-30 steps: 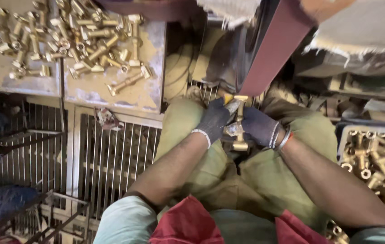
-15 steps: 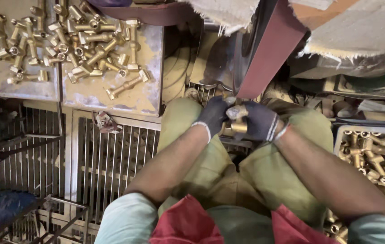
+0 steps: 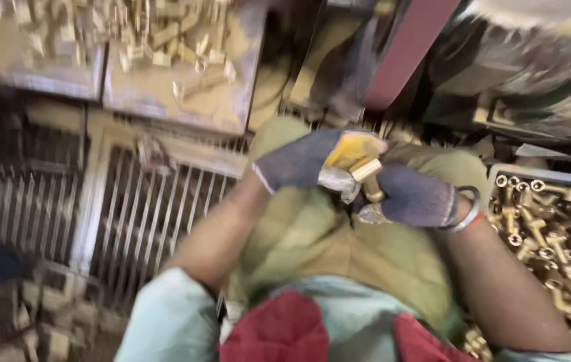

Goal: The person sits cross-legged and repeatedly picks up brass-colored metal fittings from a blue bin. They press each fitting against a moving belt sander to smooth its surface, then place it into a metal tray. The process is repeated continuously throughout the clip.

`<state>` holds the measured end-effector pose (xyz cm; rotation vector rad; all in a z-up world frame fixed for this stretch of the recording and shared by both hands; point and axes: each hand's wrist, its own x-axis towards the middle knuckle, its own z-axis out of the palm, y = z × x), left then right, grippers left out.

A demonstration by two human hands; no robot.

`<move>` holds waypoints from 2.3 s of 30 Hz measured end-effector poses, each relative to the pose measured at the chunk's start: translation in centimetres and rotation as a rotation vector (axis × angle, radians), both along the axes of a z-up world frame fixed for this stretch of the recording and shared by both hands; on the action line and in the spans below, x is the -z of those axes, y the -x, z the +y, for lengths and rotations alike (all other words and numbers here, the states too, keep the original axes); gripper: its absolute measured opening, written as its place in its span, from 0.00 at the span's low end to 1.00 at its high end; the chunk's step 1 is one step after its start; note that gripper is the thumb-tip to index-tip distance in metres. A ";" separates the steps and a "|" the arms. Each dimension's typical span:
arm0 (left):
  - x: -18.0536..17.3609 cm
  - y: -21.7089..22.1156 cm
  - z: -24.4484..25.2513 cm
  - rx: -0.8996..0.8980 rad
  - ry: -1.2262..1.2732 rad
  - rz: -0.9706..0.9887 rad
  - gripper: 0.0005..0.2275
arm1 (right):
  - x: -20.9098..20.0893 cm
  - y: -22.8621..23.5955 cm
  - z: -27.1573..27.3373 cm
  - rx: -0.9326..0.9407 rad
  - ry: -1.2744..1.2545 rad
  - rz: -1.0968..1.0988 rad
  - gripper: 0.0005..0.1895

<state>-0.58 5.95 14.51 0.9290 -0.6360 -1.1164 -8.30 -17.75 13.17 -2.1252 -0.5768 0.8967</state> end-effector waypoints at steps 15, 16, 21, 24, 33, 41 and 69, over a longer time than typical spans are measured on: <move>2.1 3.8 -4.1 -0.598 -0.168 -0.518 0.22 | -0.9 3.3 -2.3 0.792 -0.964 -0.120 0.24; 2.9 2.9 -4.8 -0.605 -0.213 -0.533 0.22 | -0.6 1.9 -2.3 0.821 -0.824 -0.193 0.22; 8.5 0.5 -7.5 -0.592 -0.407 -0.104 0.12 | 3.1 -3.6 -1.7 1.070 -0.431 -0.152 0.13; 11.7 0.0 -8.8 -0.605 -0.521 0.316 0.08 | 6.7 -5.2 -1.7 1.405 -0.810 0.447 0.14; 16.2 -1.2 -11.1 -0.739 -0.507 0.645 0.05 | 12.6 -7.2 -2.4 1.584 -0.916 0.708 0.14; 14.2 -0.4 -9.7 -0.698 -0.549 0.489 0.06 | 13.8 -4.0 -2.0 1.678 -0.943 0.670 0.14; 3.1 2.4 -4.7 -0.739 -0.322 -0.231 0.12 | 0.4 0.0 -1.9 1.181 -1.025 0.117 0.14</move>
